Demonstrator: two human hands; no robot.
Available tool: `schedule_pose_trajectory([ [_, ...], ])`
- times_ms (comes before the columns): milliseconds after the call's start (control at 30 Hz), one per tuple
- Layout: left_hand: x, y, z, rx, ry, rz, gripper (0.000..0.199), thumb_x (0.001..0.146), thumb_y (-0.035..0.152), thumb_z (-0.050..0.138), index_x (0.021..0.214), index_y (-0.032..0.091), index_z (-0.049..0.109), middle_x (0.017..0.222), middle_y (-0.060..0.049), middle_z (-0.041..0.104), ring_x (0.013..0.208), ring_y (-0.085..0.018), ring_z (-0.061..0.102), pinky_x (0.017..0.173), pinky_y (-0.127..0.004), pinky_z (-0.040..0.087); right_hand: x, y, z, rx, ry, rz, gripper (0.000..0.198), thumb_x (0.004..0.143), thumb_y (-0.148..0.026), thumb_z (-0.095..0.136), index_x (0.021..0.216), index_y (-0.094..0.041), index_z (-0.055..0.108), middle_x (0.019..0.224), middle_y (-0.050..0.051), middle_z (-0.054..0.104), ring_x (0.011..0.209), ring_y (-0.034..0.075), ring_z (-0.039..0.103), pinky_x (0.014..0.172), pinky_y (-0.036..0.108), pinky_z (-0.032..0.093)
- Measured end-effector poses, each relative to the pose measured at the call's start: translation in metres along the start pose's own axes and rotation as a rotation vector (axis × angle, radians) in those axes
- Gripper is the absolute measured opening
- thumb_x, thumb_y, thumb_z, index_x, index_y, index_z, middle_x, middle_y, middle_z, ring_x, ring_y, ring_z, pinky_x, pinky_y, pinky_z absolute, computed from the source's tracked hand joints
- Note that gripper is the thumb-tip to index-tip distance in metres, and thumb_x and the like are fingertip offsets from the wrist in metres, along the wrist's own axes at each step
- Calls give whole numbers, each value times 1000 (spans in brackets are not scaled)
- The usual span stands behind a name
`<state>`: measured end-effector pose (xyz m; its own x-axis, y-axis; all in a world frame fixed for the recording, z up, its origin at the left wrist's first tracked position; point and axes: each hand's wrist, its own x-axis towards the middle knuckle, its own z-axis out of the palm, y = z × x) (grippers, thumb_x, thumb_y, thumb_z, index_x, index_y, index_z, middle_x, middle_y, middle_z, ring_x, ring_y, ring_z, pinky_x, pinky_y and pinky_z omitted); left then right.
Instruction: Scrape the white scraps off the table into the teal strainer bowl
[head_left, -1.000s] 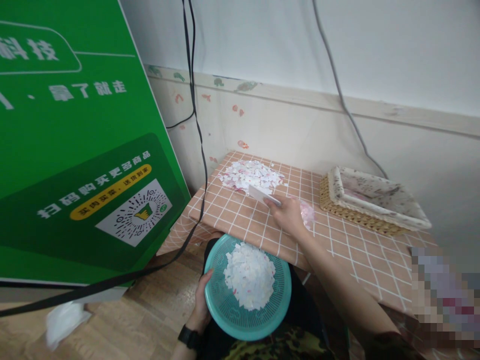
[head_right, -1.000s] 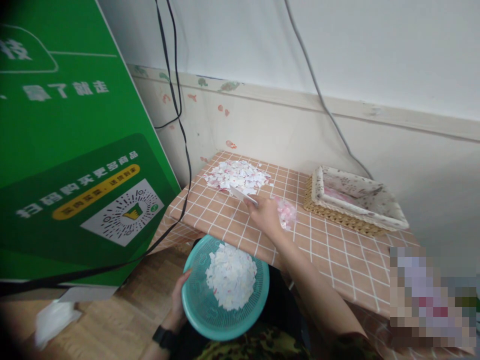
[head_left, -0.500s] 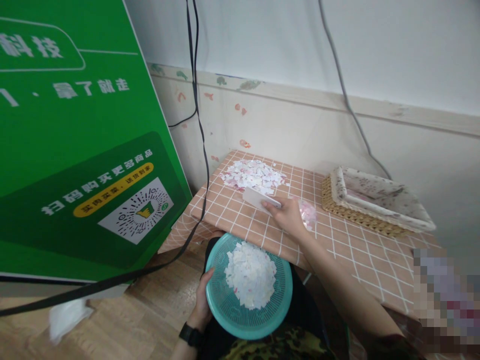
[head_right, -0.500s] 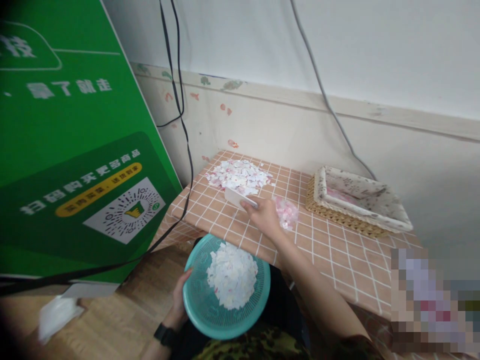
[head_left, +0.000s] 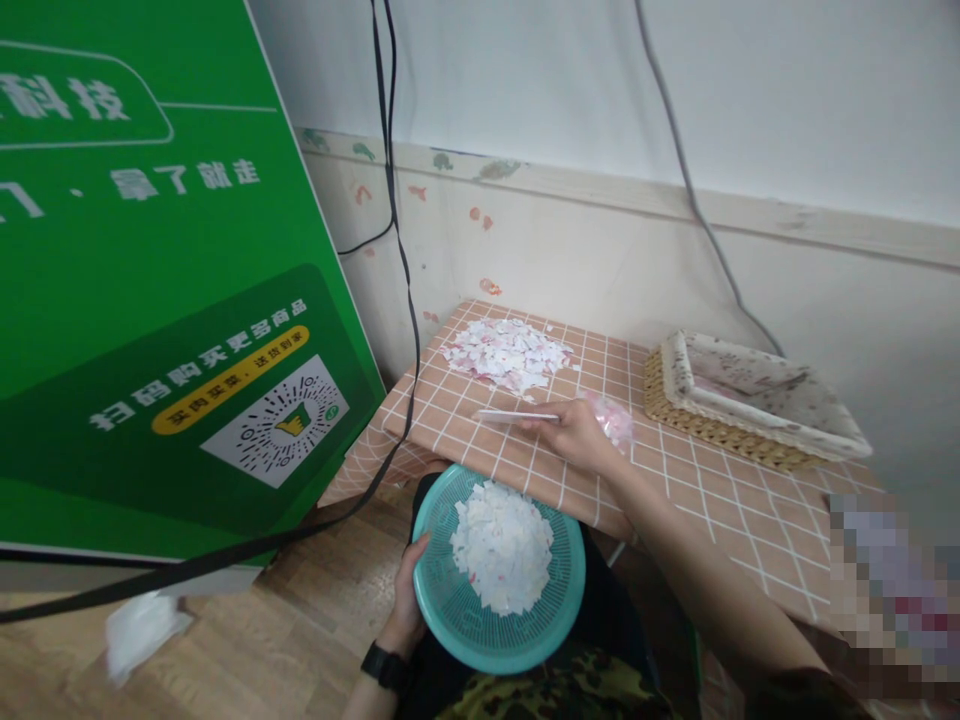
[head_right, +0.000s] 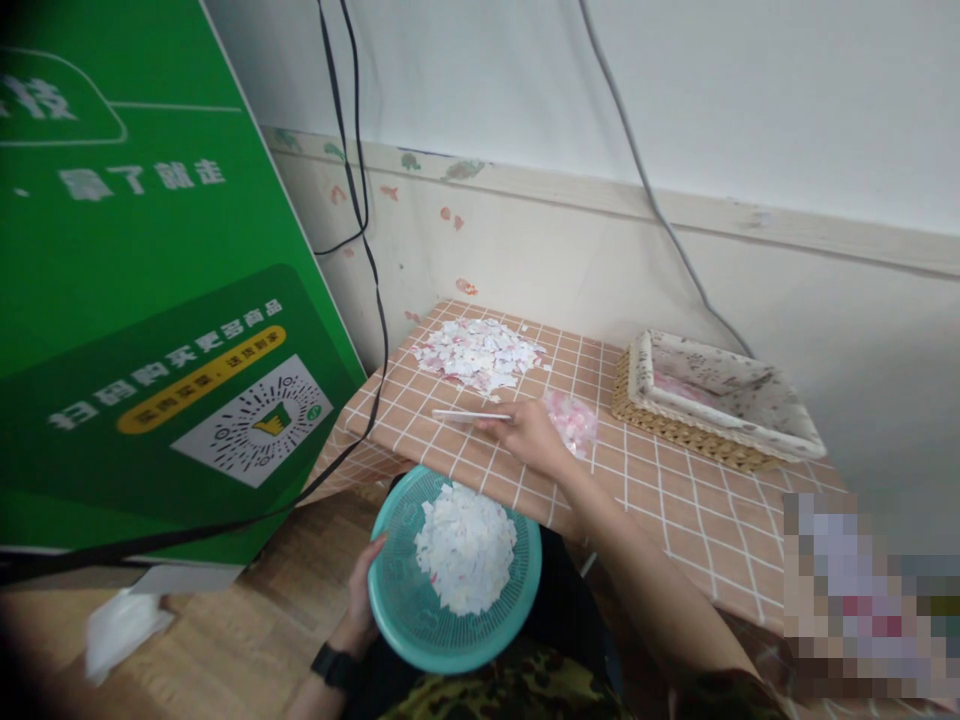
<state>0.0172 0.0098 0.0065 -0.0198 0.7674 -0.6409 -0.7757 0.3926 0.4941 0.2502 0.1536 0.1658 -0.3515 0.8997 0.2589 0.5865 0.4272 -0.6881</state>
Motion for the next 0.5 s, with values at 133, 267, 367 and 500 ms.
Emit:
schedule_pose_trajectory([
  [133, 0, -1, 0, -7, -8, -14, 24, 64, 30, 68, 79, 12, 72, 77, -8, 74, 70, -26, 67, 75, -41, 51, -20, -9, -4, -179, 163, -36, 22, 85, -28, 54, 96, -22, 72, 88, 4, 73, 68, 17, 67, 61, 26, 50],
  [267, 0, -1, 2, 12, 15, 11, 23, 63, 30, 69, 78, 13, 72, 74, -7, 74, 70, -25, 67, 76, -40, 51, -31, -34, 34, -295, 207, -283, 37, 86, -15, 47, 122, -20, 58, 106, 6, 69, 86, 17, 67, 77, 28, 53],
  [367, 2, -1, 3, 22, 22, 59, 20, 62, 27, 69, 76, 14, 72, 72, -5, 74, 70, -23, 67, 78, -37, 51, -33, -48, 72, -437, 83, -503, 42, 86, -10, 42, 126, -14, 52, 124, 10, 59, 112, 21, 57, 92, 35, 48],
  [500, 3, 0, 1, 25, 47, 66, 21, 63, 26, 69, 79, 14, 73, 70, -4, 74, 70, -23, 68, 77, -35, 51, -35, -45, 93, -587, 66, -415, 40, 87, -10, 41, 125, -10, 53, 123, 13, 59, 112, 24, 56, 89, 37, 50],
])
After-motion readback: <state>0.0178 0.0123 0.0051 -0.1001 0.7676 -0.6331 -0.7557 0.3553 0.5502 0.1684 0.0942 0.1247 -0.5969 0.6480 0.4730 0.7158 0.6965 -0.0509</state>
